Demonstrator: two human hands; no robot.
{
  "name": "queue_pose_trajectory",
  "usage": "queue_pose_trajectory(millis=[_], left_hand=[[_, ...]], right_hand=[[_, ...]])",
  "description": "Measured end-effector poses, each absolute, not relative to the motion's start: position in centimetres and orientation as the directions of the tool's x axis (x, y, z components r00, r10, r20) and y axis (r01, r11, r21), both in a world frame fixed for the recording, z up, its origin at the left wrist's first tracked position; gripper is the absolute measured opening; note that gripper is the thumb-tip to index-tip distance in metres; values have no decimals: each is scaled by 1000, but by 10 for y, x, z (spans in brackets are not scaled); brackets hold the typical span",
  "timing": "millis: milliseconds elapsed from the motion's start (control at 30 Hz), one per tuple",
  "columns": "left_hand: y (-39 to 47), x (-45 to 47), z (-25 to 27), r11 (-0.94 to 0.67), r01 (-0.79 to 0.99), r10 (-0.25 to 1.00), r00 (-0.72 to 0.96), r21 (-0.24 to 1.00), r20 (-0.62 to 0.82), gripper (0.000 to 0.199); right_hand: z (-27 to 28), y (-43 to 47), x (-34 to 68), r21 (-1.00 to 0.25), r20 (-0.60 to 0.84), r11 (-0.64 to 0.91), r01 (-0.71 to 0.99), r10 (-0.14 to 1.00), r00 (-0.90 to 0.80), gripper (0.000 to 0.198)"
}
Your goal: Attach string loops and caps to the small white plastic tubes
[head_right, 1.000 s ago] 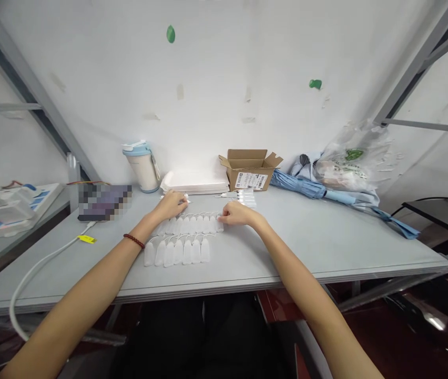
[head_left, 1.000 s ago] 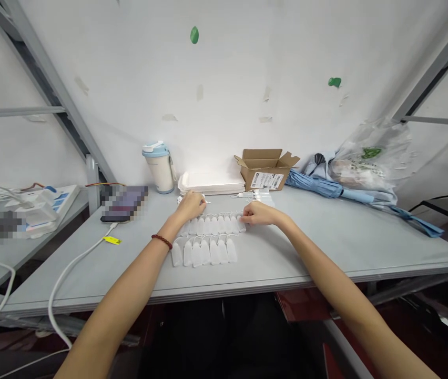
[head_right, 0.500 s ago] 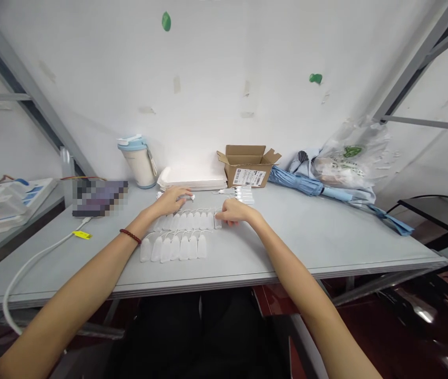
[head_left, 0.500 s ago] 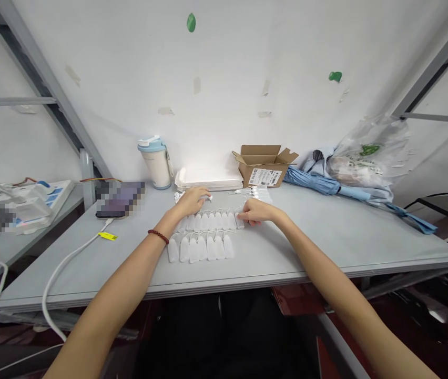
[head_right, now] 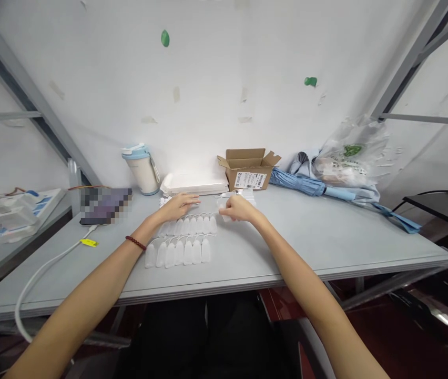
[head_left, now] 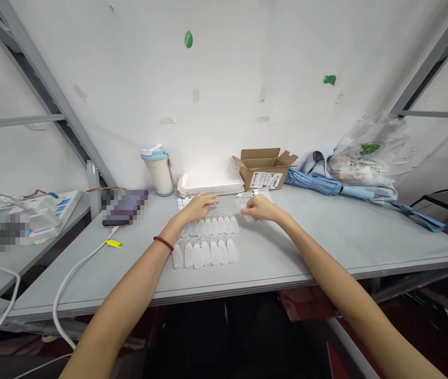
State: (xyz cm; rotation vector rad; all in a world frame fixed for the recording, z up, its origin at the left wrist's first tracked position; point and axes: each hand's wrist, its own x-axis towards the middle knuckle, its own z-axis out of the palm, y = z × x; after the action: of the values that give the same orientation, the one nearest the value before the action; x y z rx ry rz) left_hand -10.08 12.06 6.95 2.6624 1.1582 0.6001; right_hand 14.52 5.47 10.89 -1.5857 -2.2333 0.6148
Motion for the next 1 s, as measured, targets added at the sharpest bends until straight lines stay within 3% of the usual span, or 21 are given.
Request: queue_pose_trajectory(millis=[167,333,567,733,867,1000], left_hand=[[117,-94,69,-655,684,753,624,322,208,36],[113,-91,72,-634,712,765,636,302,107,42],[118,-99,73,-659,679,750,627,323,212,36],[103,-98,91,-519,676,853,445,523,272,21],[70,-84,111,-479,390,854,413,787,315,26],[49,-71,117,-416,233,867,391,879,307,27]], right_hand=[[108,57,142,-510,265,367,778,928,-263,27],[102,58,136,-467,308,362,806,922,-236,24],[91,61,134,-478,364,404,780,899,-242,15],[85,62,130,-522,431,429,737,878,-206,15],[83,59,125,-545,489,457,703,854,-177,19],[81,57,121,-540,499,476,694,845,-191,23]])
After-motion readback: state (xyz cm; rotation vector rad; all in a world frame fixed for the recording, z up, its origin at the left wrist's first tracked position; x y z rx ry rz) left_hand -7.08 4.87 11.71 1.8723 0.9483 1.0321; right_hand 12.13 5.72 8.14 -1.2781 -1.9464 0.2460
